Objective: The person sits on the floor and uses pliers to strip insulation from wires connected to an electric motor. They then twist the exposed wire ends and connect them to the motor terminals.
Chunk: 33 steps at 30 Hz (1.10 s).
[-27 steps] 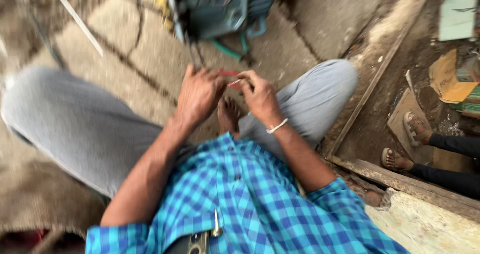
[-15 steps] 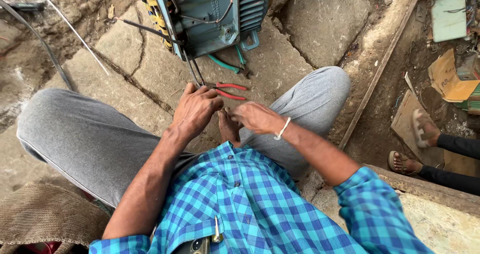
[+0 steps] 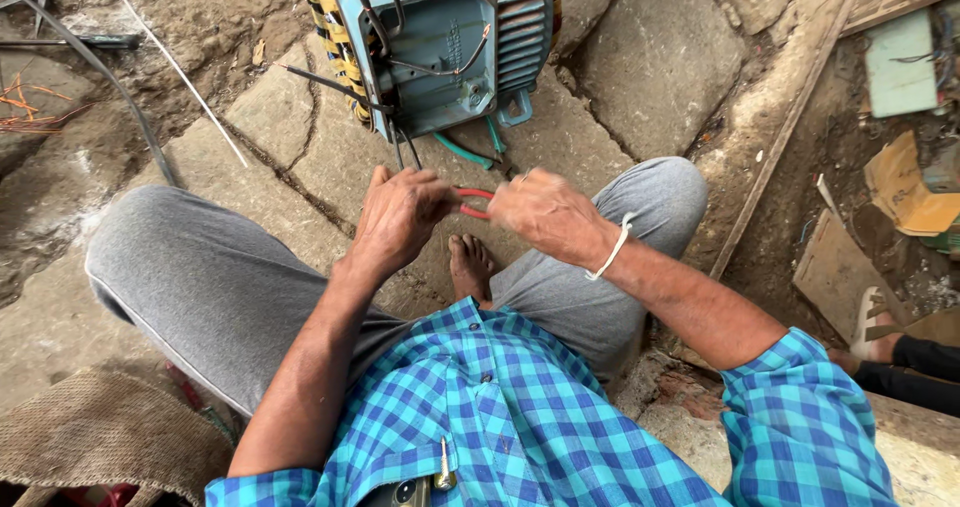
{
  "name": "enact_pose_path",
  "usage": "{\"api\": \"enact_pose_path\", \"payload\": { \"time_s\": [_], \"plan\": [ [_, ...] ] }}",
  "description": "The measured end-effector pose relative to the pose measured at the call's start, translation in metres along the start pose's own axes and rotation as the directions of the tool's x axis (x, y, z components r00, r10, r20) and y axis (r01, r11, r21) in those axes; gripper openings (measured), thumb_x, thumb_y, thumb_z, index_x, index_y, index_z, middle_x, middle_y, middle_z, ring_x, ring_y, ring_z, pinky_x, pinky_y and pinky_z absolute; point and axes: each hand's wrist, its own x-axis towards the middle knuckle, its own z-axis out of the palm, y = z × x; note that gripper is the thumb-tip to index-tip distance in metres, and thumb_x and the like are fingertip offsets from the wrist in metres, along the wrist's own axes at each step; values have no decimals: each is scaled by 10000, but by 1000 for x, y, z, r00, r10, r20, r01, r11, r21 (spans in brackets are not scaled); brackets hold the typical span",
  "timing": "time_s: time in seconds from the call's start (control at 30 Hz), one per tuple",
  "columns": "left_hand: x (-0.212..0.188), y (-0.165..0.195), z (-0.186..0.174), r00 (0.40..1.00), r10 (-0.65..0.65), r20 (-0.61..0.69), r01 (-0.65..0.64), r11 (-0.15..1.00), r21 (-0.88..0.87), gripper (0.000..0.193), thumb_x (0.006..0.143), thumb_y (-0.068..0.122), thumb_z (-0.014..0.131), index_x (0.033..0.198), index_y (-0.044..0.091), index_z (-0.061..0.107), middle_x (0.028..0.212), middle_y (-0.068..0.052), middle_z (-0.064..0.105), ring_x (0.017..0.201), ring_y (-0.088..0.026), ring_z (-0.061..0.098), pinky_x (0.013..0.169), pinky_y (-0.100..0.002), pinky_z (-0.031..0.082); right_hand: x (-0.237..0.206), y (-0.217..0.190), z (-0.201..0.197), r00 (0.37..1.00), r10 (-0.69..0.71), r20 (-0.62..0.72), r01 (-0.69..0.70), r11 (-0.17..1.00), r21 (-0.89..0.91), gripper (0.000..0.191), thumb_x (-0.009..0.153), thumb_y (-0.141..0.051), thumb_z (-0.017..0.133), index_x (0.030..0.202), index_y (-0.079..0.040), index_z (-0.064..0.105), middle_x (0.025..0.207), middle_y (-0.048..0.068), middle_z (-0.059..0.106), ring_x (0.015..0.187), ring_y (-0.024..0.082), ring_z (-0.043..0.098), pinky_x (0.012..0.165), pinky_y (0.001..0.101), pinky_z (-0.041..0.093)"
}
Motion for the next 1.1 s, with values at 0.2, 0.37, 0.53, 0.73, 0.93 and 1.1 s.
{"api": "enact_pose_path", "payload": {
  "time_s": [0.2, 0.37, 0.53, 0.73, 0.93, 1.1],
  "plan": [
    [-2, -5, -14, 987, 133, 89, -120, 983, -139, 105, 873, 211, 757, 943, 137, 779, 904, -40, 699, 906, -255, 642, 791, -426, 367, 10, 0, 11, 991, -77, 109, 7, 847, 531, 165, 972, -256, 715, 1027, -103, 684, 982, 26, 717, 928, 215, 680, 844, 358, 543],
    [4, -8, -23, 998, -17, -62, -8, 923, -385, 95, 901, 179, 785, 942, 94, 770, 875, -30, 748, 831, -190, 696, 826, -364, 504, 19, 5, -28, 988, -90, -125, 72, 987, -143, 238, 946, -193, 712, 1181, -197, 745, 1125, -1, 712, 1039, 174, 647, 882, 325, 565],
    [9, -11, -36, 984, -161, -79, 82, 796, -600, 158, 929, 190, 773, 1011, 57, 753, 886, -20, 733, 846, -107, 663, 777, -302, 530, 49, 13, -78, 862, -351, -365, 213, 905, -368, 253, 949, -199, 744, 1201, -181, 733, 1283, 3, 680, 1183, 176, 627, 983, 313, 571],
    [7, -20, -43, 987, -150, -58, 61, 681, -730, 150, 955, 184, 753, 1042, 65, 779, 923, 2, 755, 879, -75, 660, 806, -282, 549, 78, 25, -87, 782, -528, -332, 364, 819, -444, 194, 943, -198, 713, 1128, -141, 737, 1196, 6, 721, 1159, 169, 656, 941, 304, 580],
    [4, -20, -16, 984, -158, -84, 118, 926, -358, 127, 930, 193, 725, 1017, 148, 805, 879, -5, 783, 787, -153, 715, 789, -359, 557, 45, 21, -7, 962, 205, -179, -162, 960, 228, 197, 1065, -245, 620, 980, -124, 750, 668, 8, 681, 549, 90, 615, 483, 269, 526],
    [-9, -14, 27, 982, 187, 2, -183, 959, 215, 155, 921, 210, 647, 1010, 147, 758, 901, -63, 732, 937, -272, 688, 843, -466, 434, 3, -12, 58, 794, 584, 168, -262, 79, 962, 264, 1110, -233, 571, 918, -76, 662, 645, -1, 629, 520, 61, 572, 465, 253, 478]
  ]
}}
